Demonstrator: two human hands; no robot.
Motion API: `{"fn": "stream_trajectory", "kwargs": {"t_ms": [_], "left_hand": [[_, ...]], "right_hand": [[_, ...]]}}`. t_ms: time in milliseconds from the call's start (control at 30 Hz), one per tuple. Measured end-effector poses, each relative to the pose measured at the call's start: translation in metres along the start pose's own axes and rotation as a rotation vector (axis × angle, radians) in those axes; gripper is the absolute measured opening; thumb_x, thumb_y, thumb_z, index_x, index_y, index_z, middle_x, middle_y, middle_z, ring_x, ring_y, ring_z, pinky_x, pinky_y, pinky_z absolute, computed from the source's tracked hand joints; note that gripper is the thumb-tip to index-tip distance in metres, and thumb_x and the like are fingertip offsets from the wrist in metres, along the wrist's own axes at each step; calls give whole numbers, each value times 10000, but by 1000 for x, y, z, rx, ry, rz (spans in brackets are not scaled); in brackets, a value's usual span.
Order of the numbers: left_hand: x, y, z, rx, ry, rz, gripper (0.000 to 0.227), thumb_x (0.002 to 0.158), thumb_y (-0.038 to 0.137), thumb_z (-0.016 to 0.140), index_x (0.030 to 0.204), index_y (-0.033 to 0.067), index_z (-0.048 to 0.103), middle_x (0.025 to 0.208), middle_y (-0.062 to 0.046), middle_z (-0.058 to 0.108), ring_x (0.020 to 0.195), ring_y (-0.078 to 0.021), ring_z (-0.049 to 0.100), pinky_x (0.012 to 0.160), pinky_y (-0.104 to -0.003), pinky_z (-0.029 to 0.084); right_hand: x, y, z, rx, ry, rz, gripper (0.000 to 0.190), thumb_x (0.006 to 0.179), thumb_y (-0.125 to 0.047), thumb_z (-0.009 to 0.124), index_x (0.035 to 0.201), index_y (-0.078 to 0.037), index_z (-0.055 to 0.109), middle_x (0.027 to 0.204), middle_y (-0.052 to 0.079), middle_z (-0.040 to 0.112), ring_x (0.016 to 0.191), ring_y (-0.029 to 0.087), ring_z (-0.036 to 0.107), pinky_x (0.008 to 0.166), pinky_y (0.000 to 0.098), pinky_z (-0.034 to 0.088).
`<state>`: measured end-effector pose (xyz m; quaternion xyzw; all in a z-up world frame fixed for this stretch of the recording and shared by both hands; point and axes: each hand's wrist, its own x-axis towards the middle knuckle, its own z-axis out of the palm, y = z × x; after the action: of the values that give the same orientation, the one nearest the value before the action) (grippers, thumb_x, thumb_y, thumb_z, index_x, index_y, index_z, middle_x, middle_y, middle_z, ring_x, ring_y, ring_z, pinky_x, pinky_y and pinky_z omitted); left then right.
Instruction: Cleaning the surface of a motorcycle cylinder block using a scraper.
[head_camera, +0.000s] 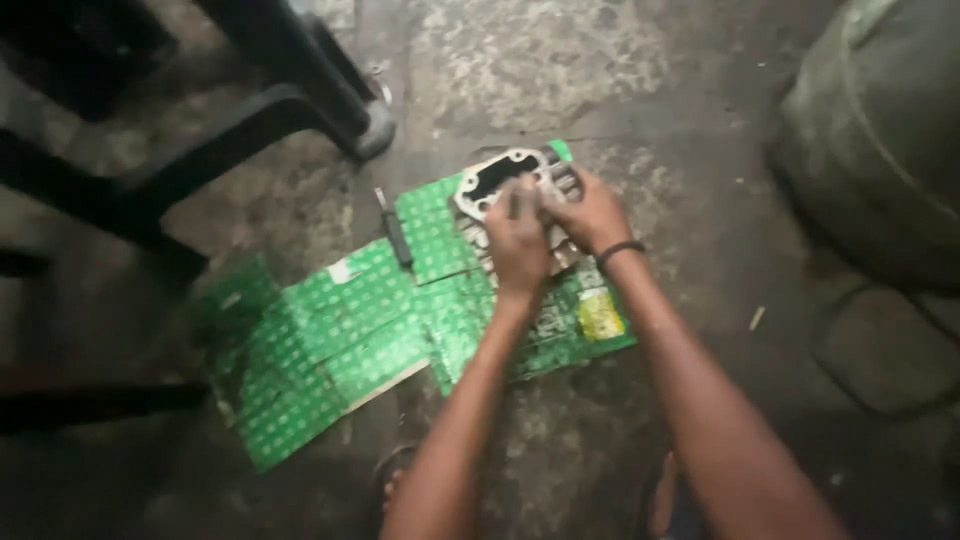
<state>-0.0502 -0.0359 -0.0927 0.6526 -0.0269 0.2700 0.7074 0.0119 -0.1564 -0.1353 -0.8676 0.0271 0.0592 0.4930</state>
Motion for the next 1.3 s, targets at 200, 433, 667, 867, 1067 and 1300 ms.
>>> {"fn": "stream_trajectory", "kwargs": {"t_ms": [200, 433, 667, 867, 1067, 1300], "left_hand": [[16, -4, -11, -244, 59, -381, 378, 1102, 303, 529, 796, 81, 528, 668, 57, 451, 580, -76, 387, 498, -293, 292], [10, 32, -8, -114, 100, -182, 351, 1092, 300, 515, 814, 98, 588, 701, 36, 550, 626, -52, 474, 541, -279, 391], [24, 12, -12, -526, 73, -296, 423, 1114, 303, 504, 746, 99, 469, 609, 38, 382, 486, -75, 343, 435, -273, 273], [16, -27, -15, -458, 34, -123, 379, 1142, 265, 518, 810, 84, 497, 678, 26, 424, 577, -93, 373, 515, -291, 339], [21, 9, -10, -454, 16, -23, 337, 1152, 222, 540, 919, -17, 584, 830, -39, 584, 749, -177, 551, 674, -375, 440], [24, -4, -10, -672, -29, -354, 353, 1075, 241, 546, 754, 122, 463, 632, 30, 378, 488, -90, 352, 451, -264, 273]], "right_hand": [[-8, 4, 1, -35, 57, -149, 702, 735, -442, 842, 1278, -32, 669, 1072, 160, 770, 959, 253, 754, 866, 384, 572], [-7, 31, 6, -113, 158, -135, 707, 746, -432, 883, 1285, -31, 664, 1090, 182, 749, 971, 296, 721, 821, 400, 553], [-6, 3, 8, 82, 38, -67, 548, 740, -356, 817, 1207, -88, 712, 995, 90, 792, 877, 190, 747, 792, 354, 581], [-15, 4, 3, -6, 94, -75, 581, 745, -364, 851, 1230, -80, 702, 1006, 104, 777, 879, 194, 736, 795, 361, 573], [-14, -2, 5, 13, 104, -32, 538, 764, -388, 805, 1194, -76, 720, 1003, 114, 791, 880, 221, 757, 808, 363, 580], [5, 6, 11, 65, 96, -161, 510, 750, -359, 779, 1169, -72, 729, 1004, 109, 800, 893, 205, 767, 827, 363, 584]]}}
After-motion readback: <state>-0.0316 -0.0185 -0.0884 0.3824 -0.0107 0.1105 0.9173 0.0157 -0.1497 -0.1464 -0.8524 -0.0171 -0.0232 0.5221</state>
